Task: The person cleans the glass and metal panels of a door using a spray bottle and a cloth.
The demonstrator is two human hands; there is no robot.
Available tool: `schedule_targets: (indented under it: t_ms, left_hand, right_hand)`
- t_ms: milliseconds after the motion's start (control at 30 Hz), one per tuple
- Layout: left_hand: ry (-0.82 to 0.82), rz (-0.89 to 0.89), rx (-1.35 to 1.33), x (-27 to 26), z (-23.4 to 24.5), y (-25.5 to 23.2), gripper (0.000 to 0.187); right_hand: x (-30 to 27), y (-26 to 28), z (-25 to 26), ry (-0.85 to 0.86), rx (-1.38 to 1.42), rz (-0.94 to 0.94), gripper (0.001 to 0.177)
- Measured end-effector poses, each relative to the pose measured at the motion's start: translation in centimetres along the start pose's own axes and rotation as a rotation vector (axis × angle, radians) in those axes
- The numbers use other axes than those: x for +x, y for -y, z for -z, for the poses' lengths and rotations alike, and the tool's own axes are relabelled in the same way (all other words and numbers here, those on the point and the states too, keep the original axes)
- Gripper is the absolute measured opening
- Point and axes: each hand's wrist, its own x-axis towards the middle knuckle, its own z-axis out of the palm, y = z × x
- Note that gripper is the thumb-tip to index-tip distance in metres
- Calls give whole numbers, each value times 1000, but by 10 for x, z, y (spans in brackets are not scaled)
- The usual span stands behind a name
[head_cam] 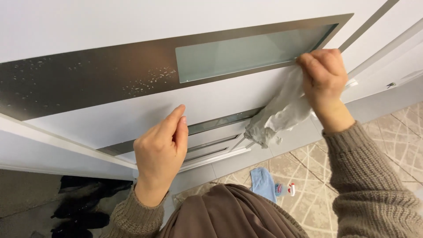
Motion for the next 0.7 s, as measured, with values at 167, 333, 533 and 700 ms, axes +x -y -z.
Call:
schedule_targets:
  t_ms: [167, 333, 533, 700]
  left_hand:
    - [-4, -18, -28, 9, -3, -13, 20]
    - [-5, 29, -10, -5, 7, 6, 19]
    - [-11, 47, -25, -3, 8, -1, 18]
    - [-13, 75, -39, -10, 16, 3, 18]
  right_hand:
    - [36, 36, -12, -22, 183, -4, 21]
    - [17, 13, 2, 36, 75, 48, 17]
    - [92, 128, -50, -47, 371, 4, 23]
    - [98, 133, -47, -15, 360, 9, 19]
